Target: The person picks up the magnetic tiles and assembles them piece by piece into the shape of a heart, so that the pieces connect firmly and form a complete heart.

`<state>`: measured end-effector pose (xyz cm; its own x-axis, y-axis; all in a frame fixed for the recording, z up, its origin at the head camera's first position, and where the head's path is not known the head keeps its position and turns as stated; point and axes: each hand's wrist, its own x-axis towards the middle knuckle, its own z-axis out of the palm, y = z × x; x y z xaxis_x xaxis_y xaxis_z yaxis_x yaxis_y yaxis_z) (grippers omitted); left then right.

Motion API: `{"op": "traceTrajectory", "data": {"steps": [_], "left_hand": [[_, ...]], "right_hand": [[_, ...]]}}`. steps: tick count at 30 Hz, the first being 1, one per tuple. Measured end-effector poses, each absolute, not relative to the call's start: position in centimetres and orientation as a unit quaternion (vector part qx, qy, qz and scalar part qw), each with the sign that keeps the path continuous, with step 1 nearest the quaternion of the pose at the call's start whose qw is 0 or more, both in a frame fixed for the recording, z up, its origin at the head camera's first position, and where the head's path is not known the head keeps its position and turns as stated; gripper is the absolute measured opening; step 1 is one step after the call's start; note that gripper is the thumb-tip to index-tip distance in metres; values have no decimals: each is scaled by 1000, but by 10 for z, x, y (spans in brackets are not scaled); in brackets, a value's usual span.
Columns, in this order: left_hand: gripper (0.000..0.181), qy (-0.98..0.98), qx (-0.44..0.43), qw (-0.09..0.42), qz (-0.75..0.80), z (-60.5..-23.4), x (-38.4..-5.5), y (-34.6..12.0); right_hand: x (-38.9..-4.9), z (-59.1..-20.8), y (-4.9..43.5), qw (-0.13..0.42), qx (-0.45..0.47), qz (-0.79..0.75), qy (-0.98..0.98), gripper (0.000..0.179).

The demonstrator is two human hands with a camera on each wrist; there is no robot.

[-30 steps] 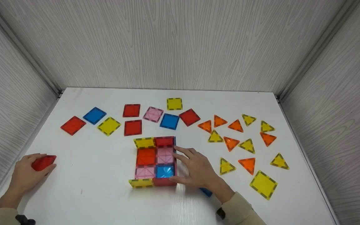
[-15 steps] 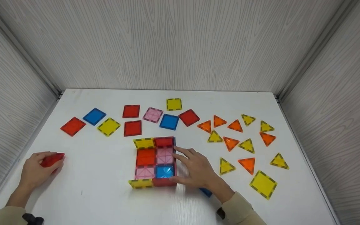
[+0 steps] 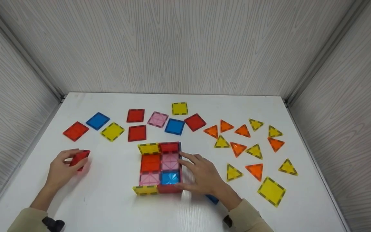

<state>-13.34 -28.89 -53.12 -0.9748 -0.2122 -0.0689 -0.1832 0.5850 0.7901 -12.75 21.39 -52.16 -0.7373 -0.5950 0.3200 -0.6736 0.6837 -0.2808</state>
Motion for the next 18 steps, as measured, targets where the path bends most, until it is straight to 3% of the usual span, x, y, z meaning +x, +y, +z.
{"op": "traceTrajectory", "data": {"steps": [10, 18], "left_hand": [[50, -852, 123, -5, -510, -530, -138, -240], [45, -779, 161, -50, -603, -534, -137, -192]], "right_hand": [[-126, -521, 212, 93, 343, 197, -914, 77], [-126, -522, 214, 98, 340, 195, -915, 78]]}}
